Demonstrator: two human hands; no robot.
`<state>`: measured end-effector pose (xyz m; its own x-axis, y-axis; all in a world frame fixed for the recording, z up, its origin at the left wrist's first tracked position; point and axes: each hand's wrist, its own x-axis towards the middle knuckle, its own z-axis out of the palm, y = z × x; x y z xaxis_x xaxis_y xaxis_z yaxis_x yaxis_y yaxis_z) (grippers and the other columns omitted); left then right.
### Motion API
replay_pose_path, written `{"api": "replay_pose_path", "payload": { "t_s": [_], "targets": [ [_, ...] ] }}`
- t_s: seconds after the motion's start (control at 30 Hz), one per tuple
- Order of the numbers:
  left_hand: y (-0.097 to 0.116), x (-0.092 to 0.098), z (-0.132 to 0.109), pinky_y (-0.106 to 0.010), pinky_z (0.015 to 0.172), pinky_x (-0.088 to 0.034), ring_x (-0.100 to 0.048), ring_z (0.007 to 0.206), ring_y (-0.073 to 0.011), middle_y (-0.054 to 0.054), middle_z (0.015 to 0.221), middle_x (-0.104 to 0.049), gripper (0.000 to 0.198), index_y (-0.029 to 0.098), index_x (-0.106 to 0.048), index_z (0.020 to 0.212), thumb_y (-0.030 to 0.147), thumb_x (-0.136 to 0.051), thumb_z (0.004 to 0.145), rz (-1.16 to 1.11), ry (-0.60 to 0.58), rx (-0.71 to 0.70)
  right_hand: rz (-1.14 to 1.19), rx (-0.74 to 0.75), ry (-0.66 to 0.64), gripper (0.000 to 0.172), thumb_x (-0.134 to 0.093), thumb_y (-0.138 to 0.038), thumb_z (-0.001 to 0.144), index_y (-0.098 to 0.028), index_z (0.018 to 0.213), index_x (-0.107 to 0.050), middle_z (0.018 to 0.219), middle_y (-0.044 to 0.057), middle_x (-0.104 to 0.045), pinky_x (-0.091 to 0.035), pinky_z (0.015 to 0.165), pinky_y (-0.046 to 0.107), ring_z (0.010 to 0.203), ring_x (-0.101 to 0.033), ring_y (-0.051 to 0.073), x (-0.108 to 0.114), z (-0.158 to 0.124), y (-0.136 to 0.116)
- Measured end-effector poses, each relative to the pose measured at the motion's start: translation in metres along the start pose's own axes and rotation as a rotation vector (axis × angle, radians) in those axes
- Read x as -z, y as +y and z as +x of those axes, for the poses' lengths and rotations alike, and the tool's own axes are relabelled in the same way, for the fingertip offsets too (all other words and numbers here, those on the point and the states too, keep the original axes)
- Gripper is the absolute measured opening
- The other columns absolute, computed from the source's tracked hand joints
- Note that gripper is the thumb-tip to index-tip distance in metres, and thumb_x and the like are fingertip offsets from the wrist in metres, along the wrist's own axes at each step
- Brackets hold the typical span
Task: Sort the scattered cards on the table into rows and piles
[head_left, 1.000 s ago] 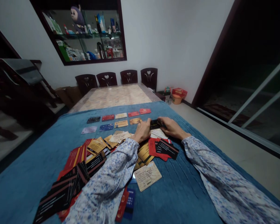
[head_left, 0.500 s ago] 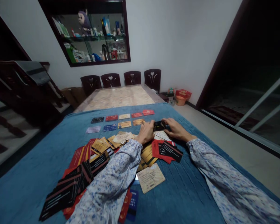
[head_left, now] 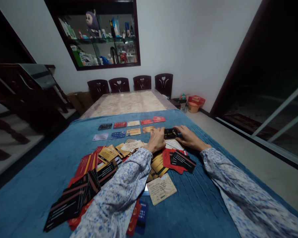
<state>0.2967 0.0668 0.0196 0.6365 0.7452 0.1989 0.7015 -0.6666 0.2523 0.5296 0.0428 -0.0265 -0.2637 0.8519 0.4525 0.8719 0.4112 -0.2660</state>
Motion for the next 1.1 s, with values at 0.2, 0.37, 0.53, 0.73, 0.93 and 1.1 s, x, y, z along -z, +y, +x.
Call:
{"api": "replay_pose_path", "payload": {
  "t_s": [0.2,0.37,0.53,0.73,0.93,1.1],
  "targets": [
    [0.0,0.0,0.0,-0.046,0.11,-0.04,-0.053,0.131,-0.0326,-0.019,0.136,-0.061,0.054,0.013,-0.048,0.138,0.012,-0.053,0.085,-0.031,0.025,0.011,0.003,0.026,-0.028,0.053,-0.06,-0.028,0.091,-0.02,0.143,-0.052,0.117,0.015,-0.062,-0.053,0.098,0.047,0.11,-0.06,0.031,0.005,-0.001,0.0],
    [0.0,0.0,0.0,-0.045,0.11,-0.04,-0.054,0.13,-0.0319,-0.019,0.134,-0.062,0.048,0.014,-0.05,0.135,0.013,-0.053,0.086,-0.014,0.003,-0.013,-0.011,0.024,-0.057,0.058,-0.064,-0.027,0.088,-0.02,0.145,-0.052,0.116,0.015,-0.062,-0.054,0.097,0.048,0.108,-0.061,0.031,0.009,0.0,0.002],
    [0.002,0.002,-0.002,-0.047,0.106,-0.043,-0.053,0.128,-0.0326,-0.019,0.134,-0.059,0.043,0.013,-0.051,0.134,0.017,-0.052,0.091,0.065,-0.004,-0.017,-0.053,0.02,-0.068,0.057,-0.064,-0.026,0.088,-0.021,0.144,-0.055,0.115,0.015,-0.062,-0.055,0.093,0.046,0.106,-0.062,0.031,0.01,0.0,0.006],
    [0.0,0.007,-0.001,-0.048,0.103,-0.044,-0.048,0.129,-0.0327,-0.017,0.14,-0.054,0.042,0.016,-0.052,0.132,0.022,-0.057,0.091,0.119,0.029,-0.036,-0.116,0.076,-0.026,0.056,-0.066,-0.026,0.088,-0.024,0.143,-0.058,0.128,0.017,-0.06,-0.054,0.098,0.052,0.114,-0.057,0.033,0.012,0.002,0.009],
    [-0.001,0.016,0.004,-0.05,0.106,-0.042,-0.045,0.131,-0.0337,-0.017,0.14,-0.054,0.038,0.017,-0.055,0.128,0.023,-0.059,0.091,0.144,-0.028,-0.068,-0.098,0.052,-0.052,0.056,-0.066,-0.025,0.088,-0.022,0.143,-0.059,0.135,0.018,-0.059,-0.052,0.101,0.056,0.119,-0.053,0.035,0.016,0.004,0.005],
    [-0.004,0.028,0.008,-0.049,0.107,-0.041,-0.044,0.132,-0.0341,-0.016,0.139,-0.054,0.039,0.018,-0.056,0.128,0.022,-0.062,0.09,0.151,-0.047,-0.079,-0.064,0.045,-0.052,0.057,-0.068,-0.024,0.086,-0.023,0.142,-0.059,0.132,0.017,-0.06,-0.05,0.103,0.056,0.118,-0.055,0.035,0.018,0.009,0.004]
  ]
}}
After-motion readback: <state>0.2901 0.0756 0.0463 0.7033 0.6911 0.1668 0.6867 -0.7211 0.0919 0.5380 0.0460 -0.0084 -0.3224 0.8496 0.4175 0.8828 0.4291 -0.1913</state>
